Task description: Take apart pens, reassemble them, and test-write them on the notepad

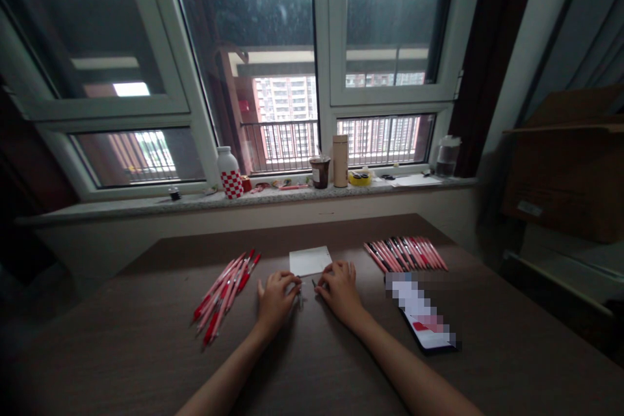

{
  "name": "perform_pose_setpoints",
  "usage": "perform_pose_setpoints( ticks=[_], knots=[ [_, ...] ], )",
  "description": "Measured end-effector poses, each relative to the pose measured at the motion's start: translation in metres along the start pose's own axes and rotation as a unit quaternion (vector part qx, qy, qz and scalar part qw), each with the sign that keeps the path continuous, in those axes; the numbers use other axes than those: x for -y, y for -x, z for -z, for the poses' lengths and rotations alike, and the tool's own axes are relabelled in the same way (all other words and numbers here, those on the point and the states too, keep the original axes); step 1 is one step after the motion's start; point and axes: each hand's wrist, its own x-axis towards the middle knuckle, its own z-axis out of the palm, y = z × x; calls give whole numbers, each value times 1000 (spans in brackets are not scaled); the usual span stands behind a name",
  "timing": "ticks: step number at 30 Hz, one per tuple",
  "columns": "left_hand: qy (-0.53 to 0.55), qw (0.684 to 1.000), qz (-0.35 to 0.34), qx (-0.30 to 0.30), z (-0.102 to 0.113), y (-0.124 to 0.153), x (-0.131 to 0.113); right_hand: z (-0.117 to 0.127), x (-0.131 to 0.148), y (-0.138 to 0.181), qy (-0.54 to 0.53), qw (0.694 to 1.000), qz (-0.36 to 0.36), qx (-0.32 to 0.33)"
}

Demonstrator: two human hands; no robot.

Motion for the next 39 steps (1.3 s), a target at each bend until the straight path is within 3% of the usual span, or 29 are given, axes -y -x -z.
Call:
perform_pose_setpoints(
  ticks=[21, 39],
  knots=[
    [48, 999, -14, 7, -4, 0, -2, -4, -1, -2, -102, 992, 66, -15],
    [38, 999, 31, 11, -6, 0, -2, -6, 4, 3, -13, 997, 69, 8]
  ],
)
